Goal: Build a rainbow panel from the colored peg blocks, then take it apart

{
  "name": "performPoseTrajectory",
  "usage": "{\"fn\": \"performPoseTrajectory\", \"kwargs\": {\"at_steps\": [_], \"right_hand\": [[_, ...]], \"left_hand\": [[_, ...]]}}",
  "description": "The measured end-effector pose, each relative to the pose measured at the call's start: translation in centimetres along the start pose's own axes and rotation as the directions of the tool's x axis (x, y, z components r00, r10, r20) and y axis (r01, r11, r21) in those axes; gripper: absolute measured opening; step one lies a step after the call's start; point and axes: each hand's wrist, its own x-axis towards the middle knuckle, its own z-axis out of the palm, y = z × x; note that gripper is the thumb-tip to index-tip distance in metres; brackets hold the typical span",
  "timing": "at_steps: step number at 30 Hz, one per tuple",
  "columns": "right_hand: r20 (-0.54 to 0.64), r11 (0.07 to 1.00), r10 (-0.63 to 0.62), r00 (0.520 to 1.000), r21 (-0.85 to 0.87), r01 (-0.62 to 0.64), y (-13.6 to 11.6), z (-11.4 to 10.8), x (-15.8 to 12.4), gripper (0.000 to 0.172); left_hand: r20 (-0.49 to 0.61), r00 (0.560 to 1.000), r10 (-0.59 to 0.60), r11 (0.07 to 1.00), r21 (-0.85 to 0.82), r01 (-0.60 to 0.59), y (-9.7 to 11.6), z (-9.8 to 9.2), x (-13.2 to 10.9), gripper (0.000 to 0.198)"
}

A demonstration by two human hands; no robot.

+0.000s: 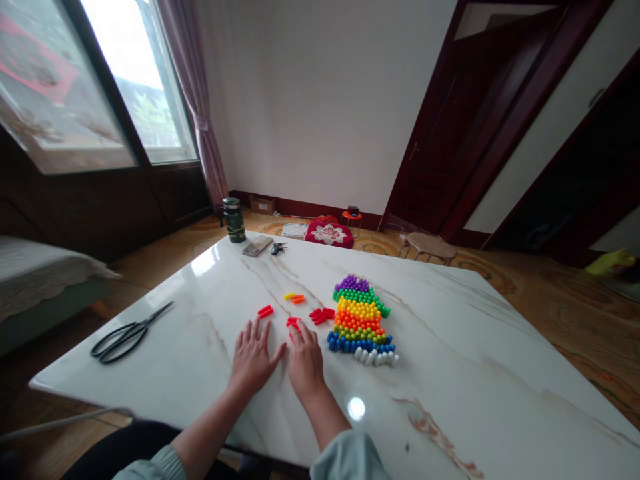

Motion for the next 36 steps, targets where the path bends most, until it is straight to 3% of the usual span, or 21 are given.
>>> {"fn": "performPoseTrajectory", "kwargs": {"at_steps": [7, 13, 18, 22, 27, 31, 36], "right_hand": [[-0.057, 0.935, 0.246, 0.968, -0.250, -0.252, 0.2, 1.2, 5.5, 0.049], [-0.174, 0.861, 0.390, 0.904, -0.280, -0.425, 2.4, 2.1, 7.0, 0.049], [-0.100, 0.872, 0.343, 0.934, -0.337, -0.356, 2.7, 2.2, 6.8, 0.041], [0.031, 0.861, 0.366, 0.930, -0.392, -0.326, 2.7, -0.2, 8.0, 0.045], [0.139, 0.866, 0.352, 0.926, -0.425, -0.265, 3.2, -2.7, 9.8, 0.034], [0.186, 0.903, 0.253, 0.949, -0.398, -0.162, 2.6, -2.3, 10.3, 0.039], [0.212, 0.931, 0.122, 0.970, -0.364, -0.038, 1.7, 0.0, 12.1, 0.050]], "left_hand": [[0.002, 1.000, -0.010, 1.000, -0.005, 0.010, 0.0, 0.3, 0.1, 0.074], [0.003, 1.000, -0.011, 1.000, -0.028, 0.011, 0.0, 0.3, 0.1, 0.075], [0.006, 1.000, -0.011, 1.000, -0.025, 0.012, 0.1, 0.0, 0.1, 0.075], [0.019, 1.000, -0.020, 0.999, -0.027, 0.020, 0.1, -0.2, 0.1, 0.076], [0.023, 0.999, -0.023, 0.999, -0.026, 0.023, 0.2, -0.1, 0.1, 0.076], [0.019, 1.000, -0.014, 0.999, -0.029, 0.014, 0.1, -0.1, 0.1, 0.076], [0.012, 1.000, -0.014, 1.000, -0.023, 0.014, 0.1, -0.1, 0.0, 0.076]]}}
